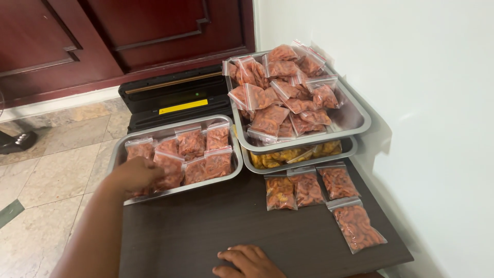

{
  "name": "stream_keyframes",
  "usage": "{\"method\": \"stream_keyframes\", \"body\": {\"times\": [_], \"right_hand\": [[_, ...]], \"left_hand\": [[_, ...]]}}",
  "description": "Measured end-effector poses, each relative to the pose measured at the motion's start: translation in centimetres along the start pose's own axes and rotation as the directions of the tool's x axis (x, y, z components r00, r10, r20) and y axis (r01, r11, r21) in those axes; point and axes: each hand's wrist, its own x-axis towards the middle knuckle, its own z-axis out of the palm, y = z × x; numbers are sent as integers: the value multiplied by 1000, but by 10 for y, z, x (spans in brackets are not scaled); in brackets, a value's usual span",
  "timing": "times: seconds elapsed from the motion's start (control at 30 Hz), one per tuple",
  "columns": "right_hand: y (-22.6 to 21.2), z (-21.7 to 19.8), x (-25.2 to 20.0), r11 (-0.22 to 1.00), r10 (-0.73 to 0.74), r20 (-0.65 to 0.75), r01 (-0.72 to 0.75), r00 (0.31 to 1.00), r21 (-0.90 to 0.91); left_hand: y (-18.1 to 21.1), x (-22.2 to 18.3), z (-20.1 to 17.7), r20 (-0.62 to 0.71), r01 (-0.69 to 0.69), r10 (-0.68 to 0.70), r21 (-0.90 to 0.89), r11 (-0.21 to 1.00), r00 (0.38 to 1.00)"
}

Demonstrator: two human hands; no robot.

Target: Sorting and arranging small plastic bags of food into metal trays on a workspace.

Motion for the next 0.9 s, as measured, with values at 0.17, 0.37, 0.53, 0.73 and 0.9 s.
{"method": "stream_keyframes", "body": {"times": [0.17,0.37,0.53,0.73,0.9], "right_hand": [[10,10,-1,998,-45,3,45,999,-53],[14,19,-3,990,-84,-66,76,994,-122],[12,18,0,989,-89,-61,81,994,-121],[8,12,2,994,-62,-53,57,997,-98],[8,14,2,990,-80,-73,71,994,-123]], "left_hand": [[2,1,14,-90,36,-10,293,955,996],[27,-43,14,-271,98,1,353,930,963],[7,-20,27,-168,-48,142,467,883,976],[-13,-1,34,-196,-94,192,422,902,962],[-15,-13,39,-129,-106,184,455,884,974]]}}
